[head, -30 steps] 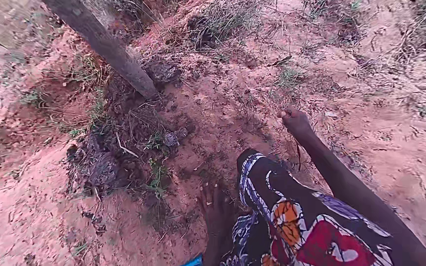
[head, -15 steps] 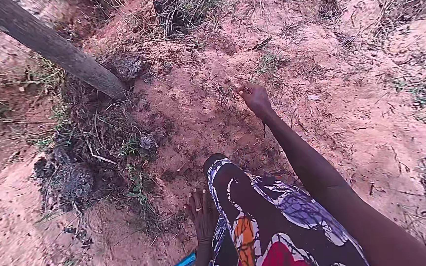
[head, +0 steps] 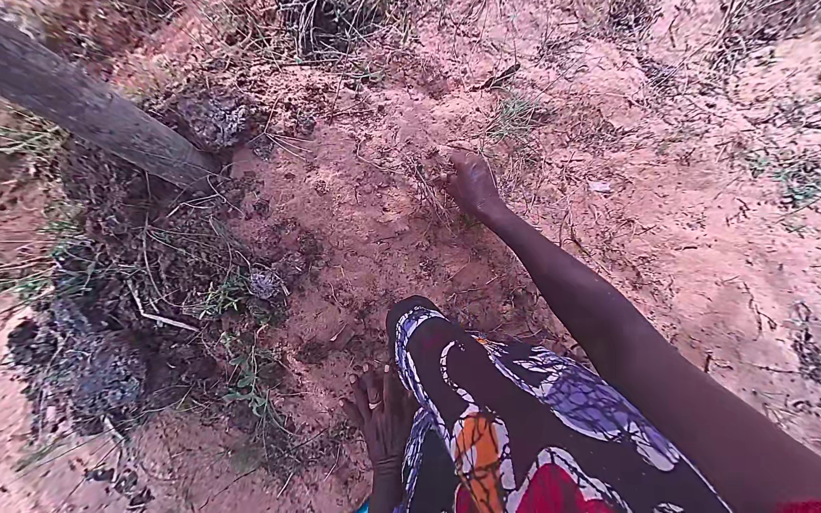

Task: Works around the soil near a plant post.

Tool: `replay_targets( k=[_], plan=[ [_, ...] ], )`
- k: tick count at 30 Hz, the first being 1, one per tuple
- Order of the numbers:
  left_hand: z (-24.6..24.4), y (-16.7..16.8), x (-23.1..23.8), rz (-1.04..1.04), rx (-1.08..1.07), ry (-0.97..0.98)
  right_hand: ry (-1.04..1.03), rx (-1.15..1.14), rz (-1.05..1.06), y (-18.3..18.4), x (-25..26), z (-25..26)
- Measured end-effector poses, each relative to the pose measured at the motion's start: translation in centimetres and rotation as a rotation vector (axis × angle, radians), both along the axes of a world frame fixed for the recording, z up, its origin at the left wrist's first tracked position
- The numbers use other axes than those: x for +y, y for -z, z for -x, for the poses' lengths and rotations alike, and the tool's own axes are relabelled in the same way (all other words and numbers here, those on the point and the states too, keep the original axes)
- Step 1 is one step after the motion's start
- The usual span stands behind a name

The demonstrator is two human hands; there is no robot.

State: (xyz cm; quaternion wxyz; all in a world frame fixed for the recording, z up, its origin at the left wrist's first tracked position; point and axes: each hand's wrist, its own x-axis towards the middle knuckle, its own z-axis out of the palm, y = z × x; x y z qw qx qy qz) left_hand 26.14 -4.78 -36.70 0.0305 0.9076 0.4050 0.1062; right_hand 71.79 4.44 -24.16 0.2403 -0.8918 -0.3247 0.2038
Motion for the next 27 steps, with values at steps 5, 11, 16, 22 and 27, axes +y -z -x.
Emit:
replay_targets(
  k=[5, 11, 16, 22, 27],
  plan=[
    [0.3, 0.9, -0.3, 0.009, 0.028, -0.03, 0.038, 0.115, 0.09, -1.4, -4.3, 1.8],
    [-0.1, 0.0, -0.3, 0.007, 0.045, -0.023, 0.142, 0.072, -0.007, -2.4, -12.0, 1.3],
    [-0.6, -1.0, -0.3, 0.005, 0.084, -0.008, 0.012, 0.159, 0.085, -2.5, -10.6, -0.5],
    [-0.2, -0.4, -0.4, -0.021, 0.055, 0.002, -0.142, -0.16, 0.159, 1.4, -5.6, -1.6],
    [-0.3, -0.2, -0.4, -0.046, 0.059, -0.003, -0.155, -0.291, 0.064, 2.0, -4.2, -3.1]
  ],
)
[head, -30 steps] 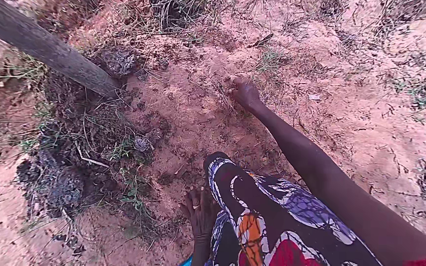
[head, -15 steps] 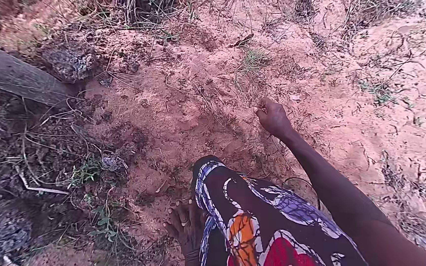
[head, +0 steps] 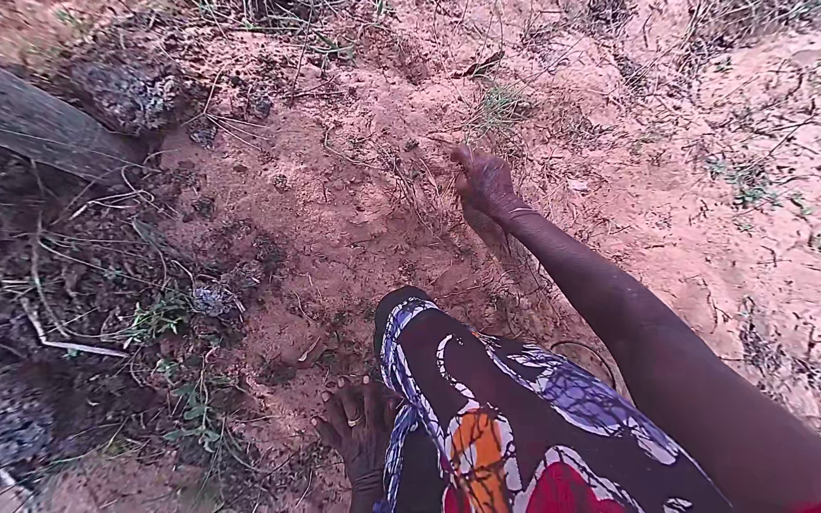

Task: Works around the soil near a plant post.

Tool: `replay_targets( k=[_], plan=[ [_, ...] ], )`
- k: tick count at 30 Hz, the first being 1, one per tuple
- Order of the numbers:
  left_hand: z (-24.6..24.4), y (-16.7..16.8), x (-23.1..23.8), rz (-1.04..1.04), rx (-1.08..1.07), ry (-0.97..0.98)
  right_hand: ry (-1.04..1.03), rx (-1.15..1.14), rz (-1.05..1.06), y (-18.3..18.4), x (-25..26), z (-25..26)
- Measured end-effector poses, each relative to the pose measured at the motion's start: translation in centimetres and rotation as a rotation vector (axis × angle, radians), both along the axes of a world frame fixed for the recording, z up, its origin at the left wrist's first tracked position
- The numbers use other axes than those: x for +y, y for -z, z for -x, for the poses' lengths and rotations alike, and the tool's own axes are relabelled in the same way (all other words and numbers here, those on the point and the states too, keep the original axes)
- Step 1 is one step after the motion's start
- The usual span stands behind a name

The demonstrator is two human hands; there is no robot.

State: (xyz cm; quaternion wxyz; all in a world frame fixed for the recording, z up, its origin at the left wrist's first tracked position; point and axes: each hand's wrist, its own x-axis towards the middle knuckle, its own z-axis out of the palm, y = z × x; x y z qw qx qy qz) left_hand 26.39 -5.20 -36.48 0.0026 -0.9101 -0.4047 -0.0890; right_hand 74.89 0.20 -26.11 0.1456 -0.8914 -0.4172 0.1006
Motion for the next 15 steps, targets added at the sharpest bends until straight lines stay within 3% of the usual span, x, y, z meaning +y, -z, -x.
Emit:
replay_targets(
  k=[4, 7, 15],
  plan=[
    [0.2, 0.6, 0.0, 0.001, 0.002, -0.002, -0.025, -0.066, 0.214, 0.2, 0.4, -1.8],
    [0.0, 0.4, 0.1, 0.004, -0.009, -0.001, -0.058, -0.168, 0.253, 0.6, 0.5, -2.4],
    [-1.0, -1.1, 0.3, -0.026, -0.041, 0.008, 0.133, 0.152, 0.352, -1.3, 0.1, -2.3]
  ],
)
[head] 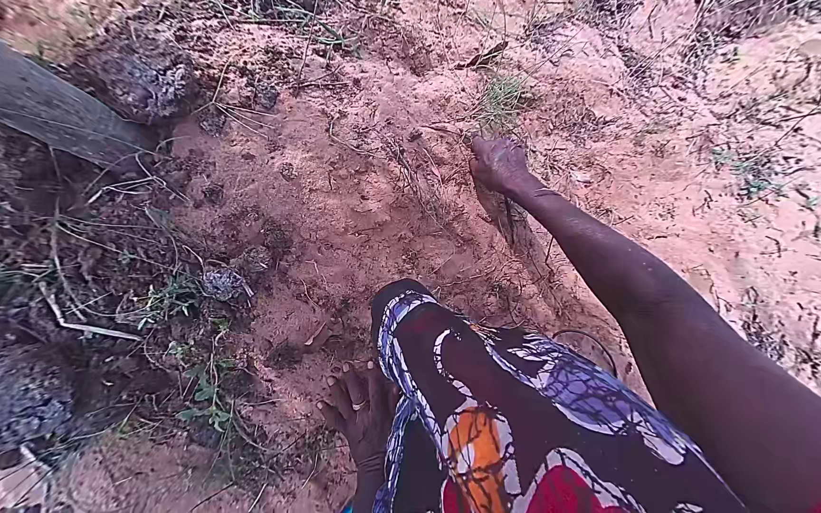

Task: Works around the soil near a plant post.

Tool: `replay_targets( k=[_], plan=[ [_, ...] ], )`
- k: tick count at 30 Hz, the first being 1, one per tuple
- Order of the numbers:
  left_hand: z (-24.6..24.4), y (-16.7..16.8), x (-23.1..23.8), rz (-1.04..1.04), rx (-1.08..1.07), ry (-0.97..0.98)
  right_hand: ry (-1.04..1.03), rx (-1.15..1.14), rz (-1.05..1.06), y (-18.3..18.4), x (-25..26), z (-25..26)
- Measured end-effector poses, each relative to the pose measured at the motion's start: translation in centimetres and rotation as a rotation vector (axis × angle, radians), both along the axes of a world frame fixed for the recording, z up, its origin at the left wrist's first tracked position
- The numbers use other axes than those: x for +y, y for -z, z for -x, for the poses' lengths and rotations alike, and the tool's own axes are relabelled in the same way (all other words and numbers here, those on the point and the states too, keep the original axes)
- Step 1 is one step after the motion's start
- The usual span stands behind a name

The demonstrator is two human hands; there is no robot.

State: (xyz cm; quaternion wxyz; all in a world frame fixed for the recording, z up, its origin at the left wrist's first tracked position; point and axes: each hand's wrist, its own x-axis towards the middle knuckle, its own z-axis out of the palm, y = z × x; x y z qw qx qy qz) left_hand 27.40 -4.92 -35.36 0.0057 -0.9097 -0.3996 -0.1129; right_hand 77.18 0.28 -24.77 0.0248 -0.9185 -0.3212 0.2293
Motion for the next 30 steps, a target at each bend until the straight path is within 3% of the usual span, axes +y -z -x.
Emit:
replay_targets(
  k=[10, 24, 30],
  plan=[
    [0.0, -0.1, -0.1, 0.024, 0.023, -0.015, 0.123, 0.007, -0.101, 1.8, -2.6, 2.5],
    [-0.7, -1.7, -0.1, 0.057, 0.033, -0.029, 0.284, 0.187, -0.255, 2.5, -3.6, 2.5],
    [-1.7, -3.4, 0.0, 0.148, 0.067, -0.059, 0.082, 0.001, -0.442, -1.2, -5.9, 7.2]
  ],
)
